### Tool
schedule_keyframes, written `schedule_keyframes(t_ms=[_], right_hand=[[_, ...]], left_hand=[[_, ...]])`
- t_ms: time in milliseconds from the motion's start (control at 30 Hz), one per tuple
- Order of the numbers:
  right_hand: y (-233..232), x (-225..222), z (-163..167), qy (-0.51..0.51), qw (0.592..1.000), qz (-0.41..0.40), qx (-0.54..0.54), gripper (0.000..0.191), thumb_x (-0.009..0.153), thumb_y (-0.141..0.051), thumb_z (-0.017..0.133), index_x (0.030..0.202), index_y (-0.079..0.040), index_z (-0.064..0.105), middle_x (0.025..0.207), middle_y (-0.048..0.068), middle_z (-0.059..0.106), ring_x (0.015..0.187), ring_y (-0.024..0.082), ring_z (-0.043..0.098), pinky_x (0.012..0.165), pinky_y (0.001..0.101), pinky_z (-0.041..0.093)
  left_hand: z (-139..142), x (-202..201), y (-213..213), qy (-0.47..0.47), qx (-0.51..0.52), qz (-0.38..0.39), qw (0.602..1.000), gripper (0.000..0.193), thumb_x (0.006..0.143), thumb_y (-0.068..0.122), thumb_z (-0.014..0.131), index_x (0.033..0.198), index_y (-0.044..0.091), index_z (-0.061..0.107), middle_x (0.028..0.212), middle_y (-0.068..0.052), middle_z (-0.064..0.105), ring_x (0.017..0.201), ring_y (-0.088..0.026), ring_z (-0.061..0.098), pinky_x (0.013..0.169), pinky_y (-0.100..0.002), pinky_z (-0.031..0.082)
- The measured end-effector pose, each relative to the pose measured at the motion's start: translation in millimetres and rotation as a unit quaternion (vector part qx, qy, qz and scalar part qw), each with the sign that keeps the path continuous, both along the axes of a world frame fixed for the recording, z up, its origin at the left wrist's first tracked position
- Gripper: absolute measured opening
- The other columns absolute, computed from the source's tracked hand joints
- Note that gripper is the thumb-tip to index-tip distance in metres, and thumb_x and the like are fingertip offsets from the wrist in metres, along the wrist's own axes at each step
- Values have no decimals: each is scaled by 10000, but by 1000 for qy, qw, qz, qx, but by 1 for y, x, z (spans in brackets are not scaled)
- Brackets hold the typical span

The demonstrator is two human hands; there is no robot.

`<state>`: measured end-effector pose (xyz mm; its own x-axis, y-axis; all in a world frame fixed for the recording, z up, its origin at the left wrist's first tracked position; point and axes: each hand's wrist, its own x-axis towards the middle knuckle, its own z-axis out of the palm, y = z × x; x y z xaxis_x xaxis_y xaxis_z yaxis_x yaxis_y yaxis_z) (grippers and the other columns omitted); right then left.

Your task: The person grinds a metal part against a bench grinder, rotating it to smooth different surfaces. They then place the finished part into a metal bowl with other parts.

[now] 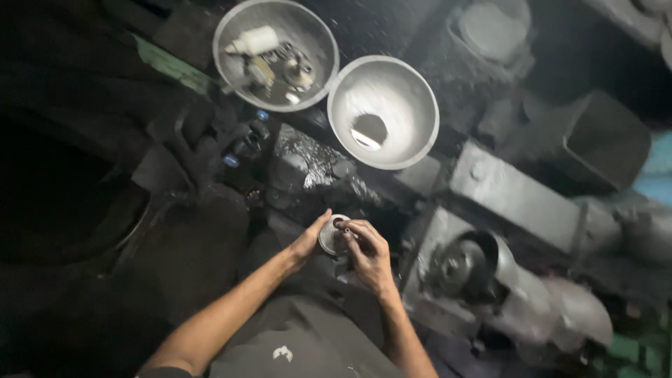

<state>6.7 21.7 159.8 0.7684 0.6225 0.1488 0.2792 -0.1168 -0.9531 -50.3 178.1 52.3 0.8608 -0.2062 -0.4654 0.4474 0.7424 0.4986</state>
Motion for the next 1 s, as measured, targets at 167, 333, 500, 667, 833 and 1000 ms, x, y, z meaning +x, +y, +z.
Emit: schedule_keyframes(t_ms=[167, 333, 500, 667, 833, 1000], right_hand=[[134, 62, 1, -26, 994, 102, -8, 176, 941, -40, 684, 1103, 15, 721, 1136, 132, 729, 1092, 217, 696, 954, 340, 543], [281, 128, -8, 76, 984, 143, -79, 226, 964, -127, 692, 1165, -34, 736, 1079, 128, 769, 1024, 244, 712, 949, 369, 546], [378, 184, -38, -237, 926, 80, -282, 708, 678, -81, 729, 1375, -165, 636, 1441, 250, 495, 1231, 392, 558, 1048, 448, 466], [398, 204, -76, -226, 901, 122, -349, 609, 816, -118, 798, 1394, -175, 615, 1516, 218, 454, 1341, 449, 447, 1091, 504, 389], [384, 204, -77, -190, 953, 36, -232, 587, 817, 64, 591, 1368, -134, 618, 1484, 203, 549, 1394, 416, 528, 1182, 438, 452], [371, 208, -67, 120, 965, 87, -217, 572, 811, 77, 593, 1370, -38, 581, 1416, 150, 603, 1275, 303, 592, 914, 368, 571]], left_hand=[[-16, 36, 118, -84, -165, 97, 978, 617, 1009, 561, 366, 1300, 74, 607, 1163, -73, 720, 1059, -201, 697, 925, -380, 585], [-11, 44, 270, -105, -69, 127, 984, 591, 1028, 484, 492, 1339, -6, 598, 1165, -162, 706, 997, -273, 704, 893, -402, 577], [14, 31, 387, -190, -67, 102, 974, 636, 1014, 536, 504, 1282, -38, 554, 1064, -252, 691, 868, -350, 723, 809, -450, 601], [13, 35, 429, -168, -58, 140, 974, 650, 1009, 545, 498, 1316, -27, 537, 1087, -242, 677, 874, -344, 707, 760, -456, 594], [17, 47, 408, -150, -44, 232, 960, 667, 1027, 584, 481, 1341, 0, 549, 1105, -235, 680, 874, -349, 701, 746, -454, 594], [31, 72, 377, -134, -85, 265, 951, 653, 998, 599, 486, 1278, 16, 578, 1106, -188, 701, 899, -312, 715, 645, -445, 598]])
